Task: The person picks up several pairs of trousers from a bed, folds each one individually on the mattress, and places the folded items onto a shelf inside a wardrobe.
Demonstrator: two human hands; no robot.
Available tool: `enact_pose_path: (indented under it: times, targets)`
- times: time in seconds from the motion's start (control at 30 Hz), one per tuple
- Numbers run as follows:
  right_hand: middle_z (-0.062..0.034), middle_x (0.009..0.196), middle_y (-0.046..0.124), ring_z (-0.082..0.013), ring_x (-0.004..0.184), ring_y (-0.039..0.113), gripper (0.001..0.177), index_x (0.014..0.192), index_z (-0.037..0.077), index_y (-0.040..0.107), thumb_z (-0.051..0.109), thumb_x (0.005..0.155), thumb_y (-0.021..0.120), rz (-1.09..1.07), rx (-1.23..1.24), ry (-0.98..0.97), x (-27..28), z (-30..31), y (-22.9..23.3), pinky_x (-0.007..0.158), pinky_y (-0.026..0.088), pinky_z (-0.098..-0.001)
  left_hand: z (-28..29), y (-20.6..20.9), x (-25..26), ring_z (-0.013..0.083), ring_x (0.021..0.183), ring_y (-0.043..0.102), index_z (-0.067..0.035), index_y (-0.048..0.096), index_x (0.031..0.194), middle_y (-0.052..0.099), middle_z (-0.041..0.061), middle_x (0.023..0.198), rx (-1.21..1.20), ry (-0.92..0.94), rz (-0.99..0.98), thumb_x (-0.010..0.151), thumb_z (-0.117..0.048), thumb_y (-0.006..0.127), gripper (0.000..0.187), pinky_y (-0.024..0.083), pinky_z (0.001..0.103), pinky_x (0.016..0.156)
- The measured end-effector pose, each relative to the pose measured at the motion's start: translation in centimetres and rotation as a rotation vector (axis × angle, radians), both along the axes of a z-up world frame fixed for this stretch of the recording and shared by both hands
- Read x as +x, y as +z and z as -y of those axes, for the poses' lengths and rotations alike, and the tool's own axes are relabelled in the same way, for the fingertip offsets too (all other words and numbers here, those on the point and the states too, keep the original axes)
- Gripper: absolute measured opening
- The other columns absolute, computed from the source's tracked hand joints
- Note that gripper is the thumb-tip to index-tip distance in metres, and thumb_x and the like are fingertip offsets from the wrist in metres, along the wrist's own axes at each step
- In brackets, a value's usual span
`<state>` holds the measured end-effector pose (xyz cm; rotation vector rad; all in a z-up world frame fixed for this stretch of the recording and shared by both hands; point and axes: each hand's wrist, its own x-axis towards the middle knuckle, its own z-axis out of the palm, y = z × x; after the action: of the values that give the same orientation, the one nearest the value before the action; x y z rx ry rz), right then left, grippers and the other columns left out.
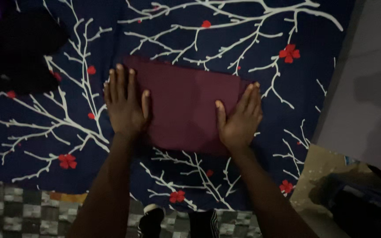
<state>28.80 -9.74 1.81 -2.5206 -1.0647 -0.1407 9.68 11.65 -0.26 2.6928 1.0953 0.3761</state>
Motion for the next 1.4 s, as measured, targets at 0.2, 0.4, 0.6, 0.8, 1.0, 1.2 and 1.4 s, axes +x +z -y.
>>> enact_pose_path:
  times: [0.2,0.4,0.6,0.8,1.0,1.2,1.4]
  targets:
    - [-0.0348,0.138,0.048,-0.0477,0.119,0.056,0.104,0.154,-0.013,0.027,0.057,0.092,0.072,-0.329,0.116,-0.253,-1.7,0.8,1.4,0.097,0.048,-0.0515,1.3,2.4,0.0,0.0415,0.133,0.046,0.000,0.043,0.155,0.047,0.025,0.148,-0.139,0.346,-0.038,0.102,-0.061,0.057,0.081,0.037,0.059,0.111]
    - [-0.0194,0.136,0.064,-0.0318,0.123,0.064,0.084,0.143,-0.003,0.045,0.049,0.085,0.076,-0.865,0.343,-0.304,-3.7,3.0,1.1,0.103,0.052,-0.0406,1.6,1.6,-1.9,0.0417,0.105,0.070,0.002,0.043,0.148,0.069,0.026,0.116,-0.503,0.542,0.015,0.093,-0.070,0.060,0.092,0.056,0.049,0.089]
    - [-0.0159,0.140,0.055,-0.0285,0.120,0.062,0.086,0.154,0.008,0.036,0.039,0.085,0.077,-1.426,0.153,-0.614,-8.1,8.2,5.2,0.099,0.053,-0.0424,1.1,5.8,-7.9,0.0335,0.105,0.074,0.000,0.060,0.132,0.073,0.020,0.119,-1.274,0.363,0.287,0.079,-0.056,0.073,0.078,0.060,0.040,0.084]
    - [-0.0186,0.144,0.057,-0.0323,0.123,0.063,0.091,0.151,0.012,0.033,0.026,0.074,0.080,-1.660,0.656,-0.883,-18.7,16.3,18.3,0.096,0.056,-0.0523,7.9,19.0,-17.6,0.0327,0.110,0.075,0.006,0.057,0.132,0.074,0.022,0.122,-1.806,0.394,0.172,0.080,-0.027,0.079,0.066,0.063,0.044,0.093]
    - [-0.0170,0.138,0.061,-0.0379,0.116,0.067,0.083,0.150,0.019,0.035,0.033,0.077,0.071,-1.711,0.866,-0.882,-27.9,25.7,34.0,0.089,0.059,-0.0568,13.3,27.5,-25.6,0.0297,0.104,0.073,-0.003,0.057,0.134,0.073,0.015,0.118,-2.151,0.231,0.599,0.076,-0.028,0.076,0.065,0.061,0.047,0.087]
    - [-0.0194,0.138,0.066,-0.0364,0.120,0.066,0.082,0.152,0.005,0.045,0.010,0.075,0.074,-1.286,0.734,-0.793,-31.1,28.4,36.5,0.100,0.055,-0.0477,16.6,33.2,-21.2,0.0259,0.098,0.076,0.002,0.065,0.130,0.076,0.015,0.115,-2.168,0.030,0.136,0.082,-0.022,0.075,0.055,0.061,0.043,0.089]
    - [-0.0171,0.136,0.066,-0.0325,0.117,0.068,0.071,0.146,0.004,0.050,0.007,0.079,0.073,-1.250,1.090,-0.668,-32.7,32.4,39.5,0.099,0.057,-0.0471,17.8,37.9,-18.8,0.0269,0.099,0.075,0.007,0.065,0.125,0.074,0.017,0.115,-2.243,-0.104,0.254,0.088,-0.016,0.072,0.044,0.060,0.043,0.091]
